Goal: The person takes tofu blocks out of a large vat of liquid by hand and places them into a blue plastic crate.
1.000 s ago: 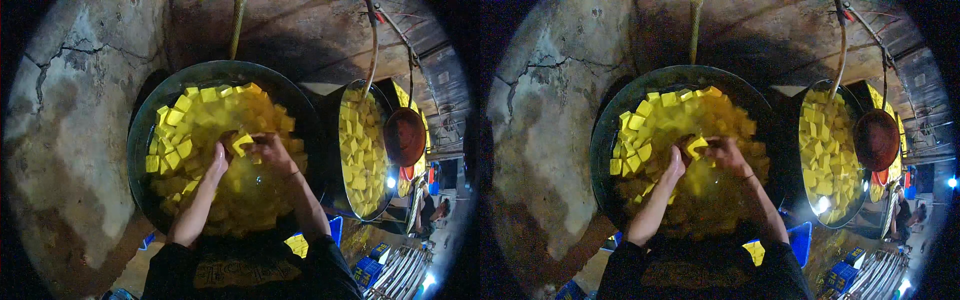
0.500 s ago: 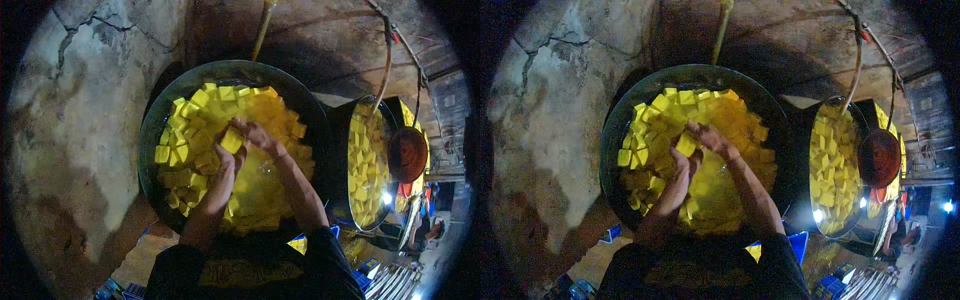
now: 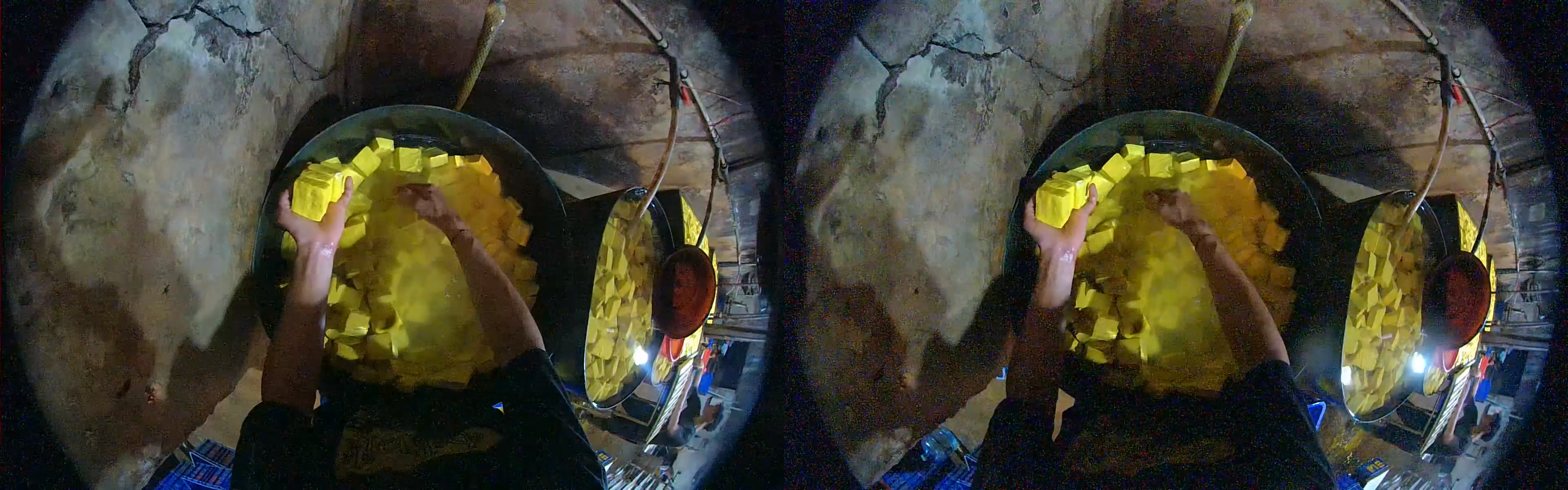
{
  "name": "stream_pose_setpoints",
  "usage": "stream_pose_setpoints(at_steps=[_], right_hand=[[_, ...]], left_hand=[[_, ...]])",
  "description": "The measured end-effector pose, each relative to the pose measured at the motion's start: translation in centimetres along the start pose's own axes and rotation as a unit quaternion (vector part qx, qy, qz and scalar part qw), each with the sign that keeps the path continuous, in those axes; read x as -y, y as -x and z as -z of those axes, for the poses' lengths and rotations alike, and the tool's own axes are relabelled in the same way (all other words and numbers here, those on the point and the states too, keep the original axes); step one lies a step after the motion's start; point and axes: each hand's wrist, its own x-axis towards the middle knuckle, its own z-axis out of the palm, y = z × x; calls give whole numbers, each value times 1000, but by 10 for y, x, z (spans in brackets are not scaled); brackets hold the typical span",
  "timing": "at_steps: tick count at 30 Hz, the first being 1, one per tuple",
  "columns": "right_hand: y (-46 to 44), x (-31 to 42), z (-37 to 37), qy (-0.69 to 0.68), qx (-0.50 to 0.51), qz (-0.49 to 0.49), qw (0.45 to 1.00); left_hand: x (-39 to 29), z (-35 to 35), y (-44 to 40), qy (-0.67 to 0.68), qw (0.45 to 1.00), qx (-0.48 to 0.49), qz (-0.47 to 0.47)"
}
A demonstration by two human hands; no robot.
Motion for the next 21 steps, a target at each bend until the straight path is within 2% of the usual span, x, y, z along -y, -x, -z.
stream_pose_setpoints(at_steps=[1,2,4,6,7,8,9,12,14,15,16,18,21], right_hand=[[3,-4,-3,-85,5,-51,995],[11,6,-3,-84,1,-50,995],[28,20,-11,72,12,-16,997],[30,22,-10,222,48,28,973],[38,22,-6,52,36,-46,997],[43,21,-4,-121,24,-118,985],[45,21,-2,-118,26,-114,986],[44,45,8,-244,-20,4,970],[21,44,-11,-97,-54,-95,989],[17,94,-5,66,-59,-96,991],[10,103,-19,66,-61,-95,991],[4,104,-48,287,10,-47,957],[20,93,-82,349,30,-7,937]], left_hand=[[0,6,-3,-8,1000,8,-4],[1,6,-3,-8,1000,11,-1],[1,8,-1,-29,999,-30,1],[0,9,2,-44,998,-38,-1],[-2,9,4,-57,997,-48,-6],[-5,9,6,-55,997,-46,-9],[-8,9,9,-44,999,-32,-6],[-12,9,17,-28,1000,3,6],[-8,0,22,1,999,-36,0],[-9,0,23,0,999,-32,0],[-9,2,23,3,1000,-7,8],[-8,8,23,6,1000,20,18],[-5,16,23,-4,1000,6,16]])
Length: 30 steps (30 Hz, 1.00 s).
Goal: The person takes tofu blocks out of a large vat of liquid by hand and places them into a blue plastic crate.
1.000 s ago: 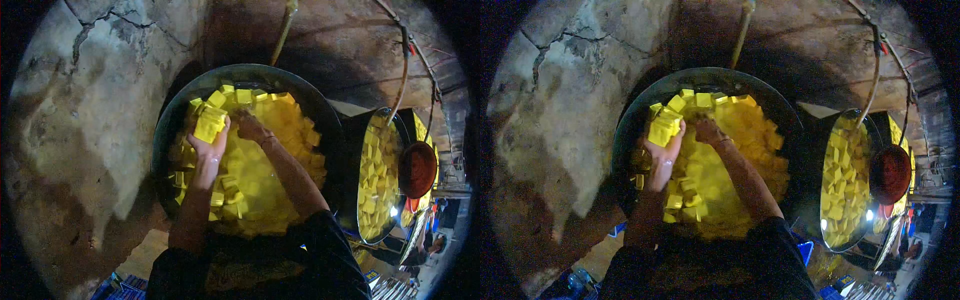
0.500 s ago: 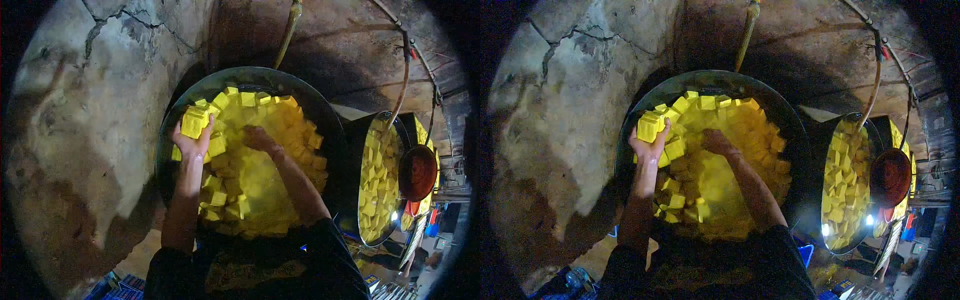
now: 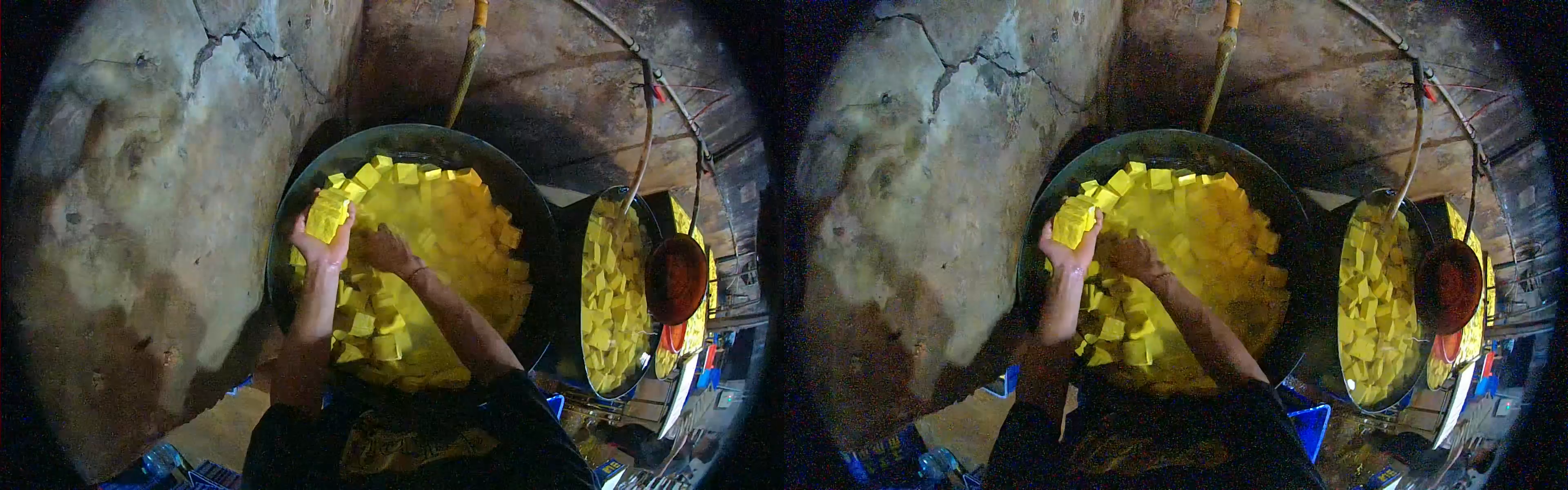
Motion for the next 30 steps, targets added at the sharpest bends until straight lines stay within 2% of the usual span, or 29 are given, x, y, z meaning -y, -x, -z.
stream_pose_setpoints(at_steps=[1,3,4,5,6,7,9,11,12,13,15,16,17,18,19,20,21,23,24,25,26,27,28,29,30], right_hand=[[6,-1,10,3,-2,-1,1000],[33,-12,40,-148,-37,29,988],[47,-25,34,-144,-38,27,988],[60,-43,20,-317,-38,11,948],[72,-54,13,-479,-38,-5,877],[85,-57,18,-477,-44,-11,878],[113,-51,44,-714,-75,-114,687],[134,-42,81,-694,-122,-121,699],[144,-38,98,-674,-159,-119,711],[153,-36,109,-672,-172,-131,709],[169,-30,132,-682,-182,-146,693],[171,-19,154,-623,-165,-215,734],[176,-22,150,-621,-177,-228,729],[183,-26,144,-557,-208,-236,769],[191,-30,140,-490,-235,-243,804],[199,-28,147,-521,-245,-281,768],[209,-28,148,-519,-253,-292,763],[230,-25,156,-542,-298,-228,752],[239,-23,163,-512,-279,-226,780],[248,-21,170,-511,-289,-239,774],[258,-20,175,-350,-295,-286,842],[269,-21,177,-178,-287,-327,883],[282,-23,178,-172,-322,-349,863],[299,-27,182,-167,-286,-386,861],[320,-38,175,-243,-272,-343,866]], left_hand=[[2,1,0,1,1000,3,1],[7,4,4,-37,997,-73,-5],[11,6,5,-59,995,-79,-2],[16,3,8,-57,996,-75,3],[22,-2,13,-53,995,-84,22],[27,-4,18,-50,993,-95,44],[44,9,15,-64,991,-88,77],[68,29,10,-122,987,-45,90],[79,14,21,-168,966,-160,112],[89,10,30,-158,968,-142,134],[122,45,21,-170,971,-19,166],[133,41,31,-190,960,-6,206],[146,43,40,-194,955,-4,224],[159,45,51,-247,950,67,178],[166,33,64,-141,955,86,245],[173,22,76,-41,943,94,316],[186,22,80,-43,939,93,329],[212,28,90,-93,948,-11,303],[213,32,97,-107,921,24,374],[223,29,107,-114,914,24,389],[236,25,118,-103,919,15,380],[247,21,128,-94,924,8,370],[254,11,143,-111,912,23,395],[259,2,159,-120,902,23,414],[265,-6,177,-299,890,132,316]])
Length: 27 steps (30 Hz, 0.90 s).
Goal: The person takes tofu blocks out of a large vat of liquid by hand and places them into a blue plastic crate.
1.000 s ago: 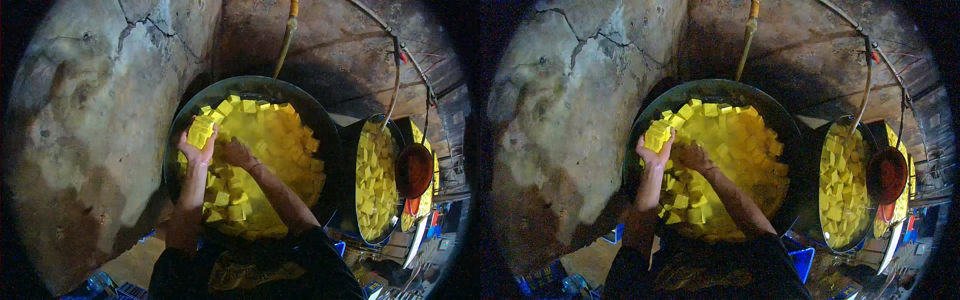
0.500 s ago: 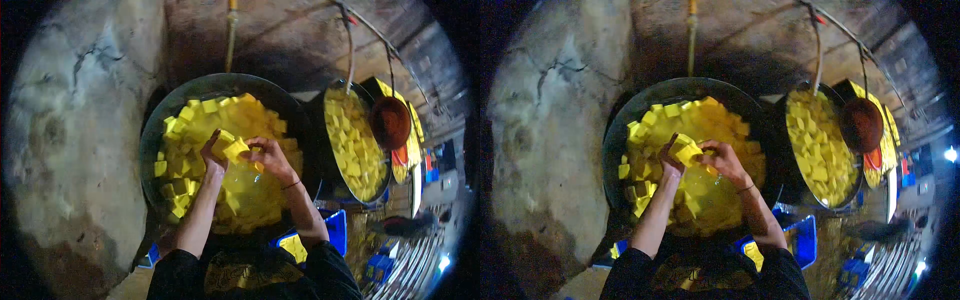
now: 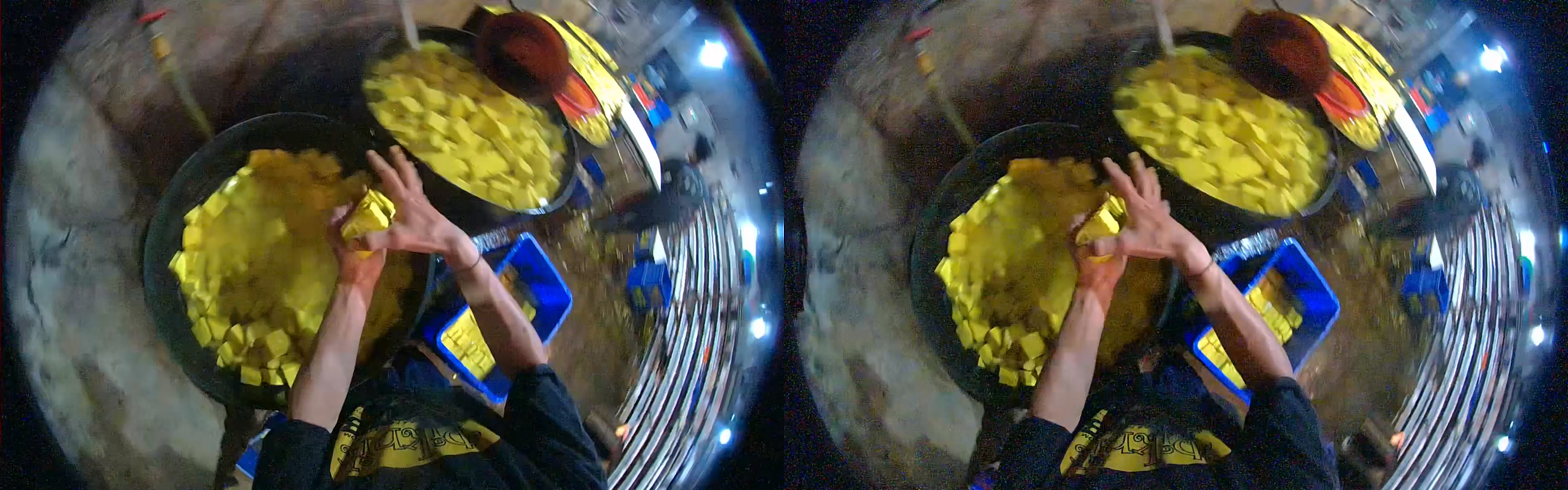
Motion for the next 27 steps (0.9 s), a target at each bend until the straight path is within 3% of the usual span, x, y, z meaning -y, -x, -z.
stream_pose_setpoints(at_steps=[2,3,5,6,7,9,11,13,15,17,19,20,21,22,23,25,26,27], right_hand=[[30,-15,31,-194,102,13,976],[47,-29,42,-218,66,68,971],[92,-49,68,-331,40,81,939],[124,-47,80,-493,10,-13,870],[157,-59,85,-548,-49,-44,834],[222,-93,75,-663,-193,-84,718],[276,-143,56,-744,-278,-75,603],[321,-188,42,-763,-387,-109,507],[366,-253,33,-707,-451,-206,504],[420,-358,4,-582,-502,-277,576],[431,-407,18,-374,-543,-442,608],[438,-437,13,-198,-527,-555,612],[438,-462,6,-13,-487,-640,594],[427,-473,6,77,-435,-707,552],[441,-512,-24,123,-398,-696,585],[433,-532,-53,81,-363,-724,581],[457,-571,-96,100,-283,-711,636],[455,-571,-95,60,-234,-726,643]], left_hand=[[24,-34,10,37,998,19,50],[33,-63,33,-17,999,43,12],[66,-101,69,-125,989,73,-39],[89,-109,83,-180,979,80,-52],[116,-107,91,-384,913,113,-83],[164,-136,110,-569,812,125,-29],[234,-121,128,-644,748,159,24],[280,-95,140,-656,734,153,90],[285,-80,139,-601,760,186,161],[289,-48,131,-590,765,193,171],[276,-47,128,-586,775,152,180],[270,-38,125,-604,764,152,168],[265,-30,123,-622,753,152,154],[259,-25,122,-637,745,138,144],[254,-12,121,-649,738,134,129],[239,-7,125,-656,737,115,117],[231,-8,126,-676,718,131,97],[222,-13,126,-680,717,125,92]])
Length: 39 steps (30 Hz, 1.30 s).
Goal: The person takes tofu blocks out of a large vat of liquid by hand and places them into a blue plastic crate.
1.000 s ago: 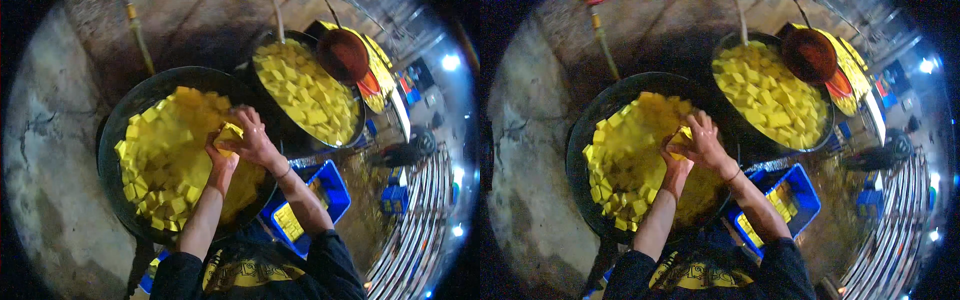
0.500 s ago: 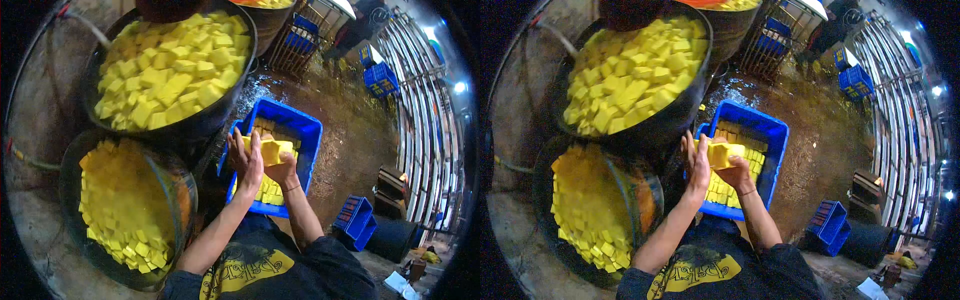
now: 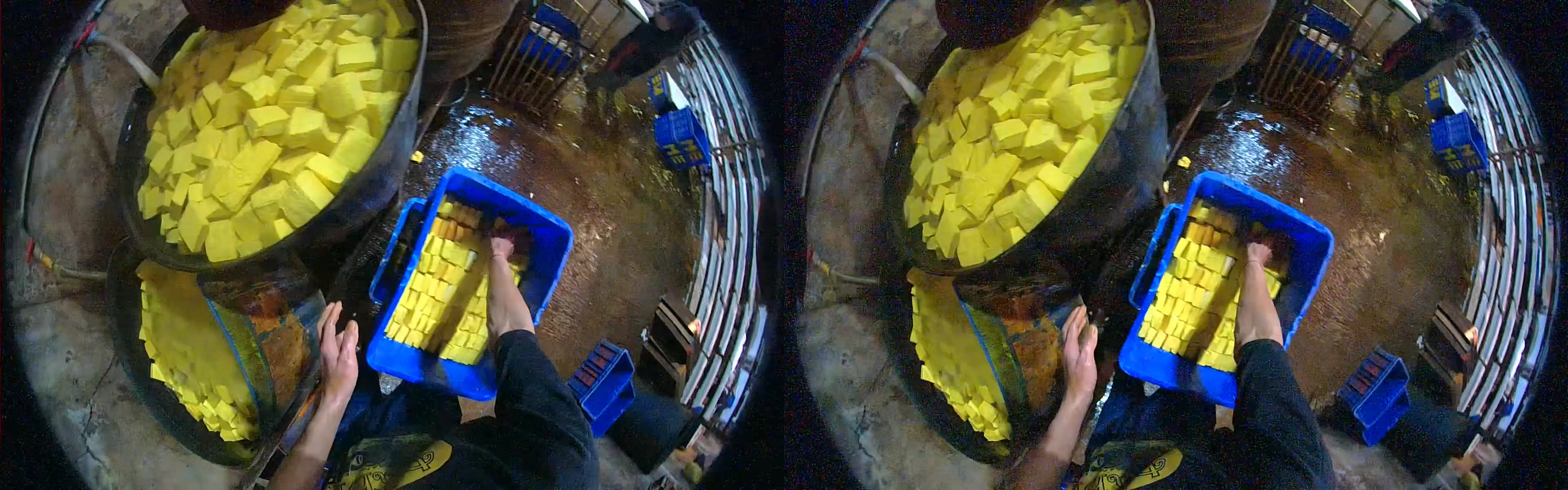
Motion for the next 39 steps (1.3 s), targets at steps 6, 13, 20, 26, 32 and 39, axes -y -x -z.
stream_pose_setpoints(at_steps=[6,13,20,26,32,39], right_hand=[[20,22,28,64,69,-2,996],[54,76,86,155,-9,-70,985],[386,263,250,-434,164,412,784],[556,354,158,227,233,794,513],[601,348,50,470,112,812,327],[592,357,27,452,119,838,282]], left_hand=[[-14,57,24,97,994,34,27],[-61,206,55,172,973,-116,-104],[56,307,68,-199,977,-40,70],[164,286,71,-405,912,69,7],[204,274,61,-634,742,216,-12],[168,324,15,-286,920,253,85]])
